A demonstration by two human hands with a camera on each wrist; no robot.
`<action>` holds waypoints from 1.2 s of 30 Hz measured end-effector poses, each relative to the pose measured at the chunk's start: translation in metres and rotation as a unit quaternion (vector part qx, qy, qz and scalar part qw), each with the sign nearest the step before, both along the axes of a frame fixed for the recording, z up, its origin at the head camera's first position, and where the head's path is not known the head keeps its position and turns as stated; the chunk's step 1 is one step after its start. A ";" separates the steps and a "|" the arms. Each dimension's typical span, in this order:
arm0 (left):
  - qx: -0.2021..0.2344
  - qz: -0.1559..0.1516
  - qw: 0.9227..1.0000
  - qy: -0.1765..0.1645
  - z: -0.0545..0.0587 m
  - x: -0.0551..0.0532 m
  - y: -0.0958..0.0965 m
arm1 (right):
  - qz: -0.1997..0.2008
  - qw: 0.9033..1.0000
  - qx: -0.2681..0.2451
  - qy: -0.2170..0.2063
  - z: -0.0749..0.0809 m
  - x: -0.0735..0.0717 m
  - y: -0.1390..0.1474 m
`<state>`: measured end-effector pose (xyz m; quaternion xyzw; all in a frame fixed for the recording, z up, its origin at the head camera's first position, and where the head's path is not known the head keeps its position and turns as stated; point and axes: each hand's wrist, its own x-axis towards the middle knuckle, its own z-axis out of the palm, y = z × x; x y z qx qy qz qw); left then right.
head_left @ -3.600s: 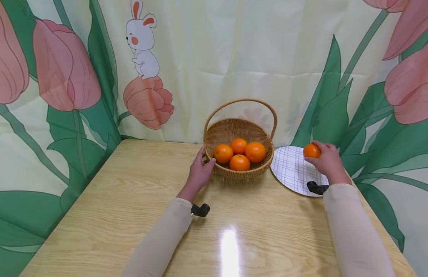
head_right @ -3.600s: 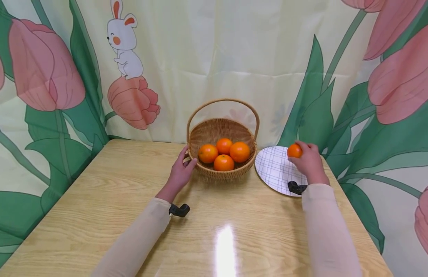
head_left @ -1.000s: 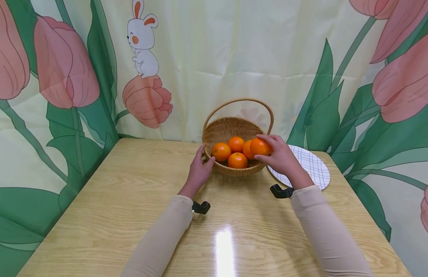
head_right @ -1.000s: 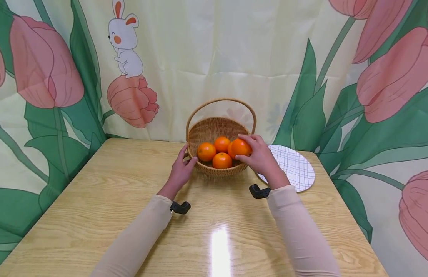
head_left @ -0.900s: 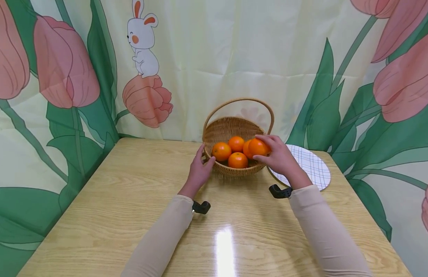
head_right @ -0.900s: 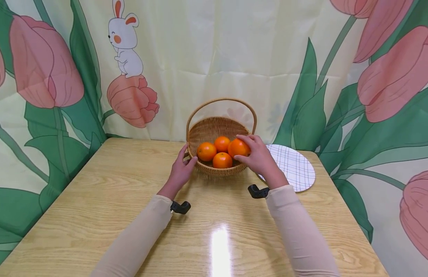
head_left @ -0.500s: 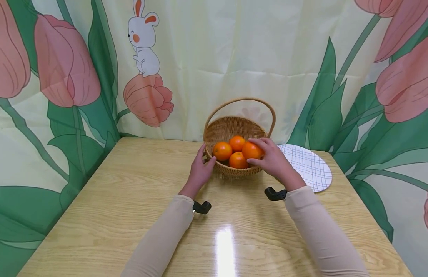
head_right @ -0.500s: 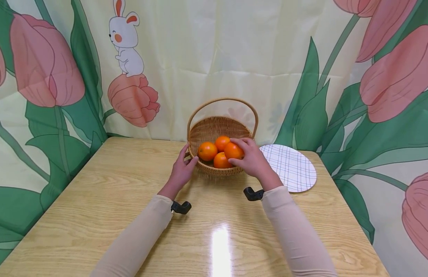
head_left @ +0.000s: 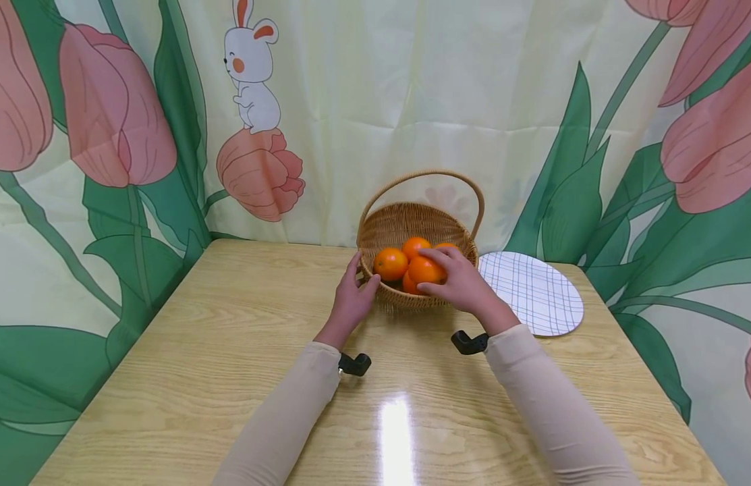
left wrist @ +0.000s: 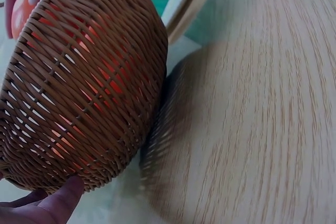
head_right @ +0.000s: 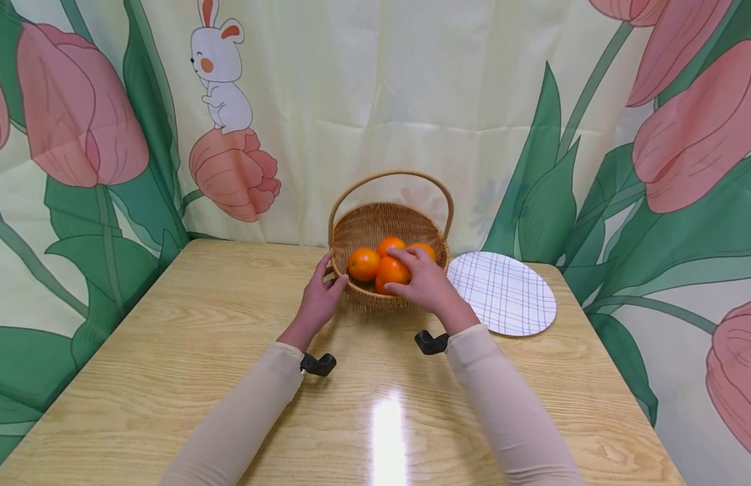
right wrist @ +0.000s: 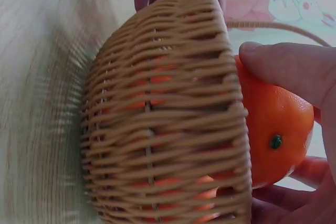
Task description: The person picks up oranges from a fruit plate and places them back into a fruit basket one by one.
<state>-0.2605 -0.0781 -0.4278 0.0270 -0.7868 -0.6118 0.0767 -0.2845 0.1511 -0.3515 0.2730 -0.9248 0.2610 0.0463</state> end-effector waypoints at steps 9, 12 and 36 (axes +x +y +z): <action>0.002 -0.006 1.000 0.003 0.001 0.002 0.000 | 0.018 1.000 0.013 -0.002 -0.001 0.002 -0.012; 0.004 -0.007 1.000 0.004 0.001 0.002 0.000 | 0.020 1.000 0.020 0.002 -0.003 0.000 -0.015; -0.011 -0.003 1.000 0.005 0.002 0.000 -0.002 | 0.026 1.000 -0.008 0.010 -0.007 0.003 -0.007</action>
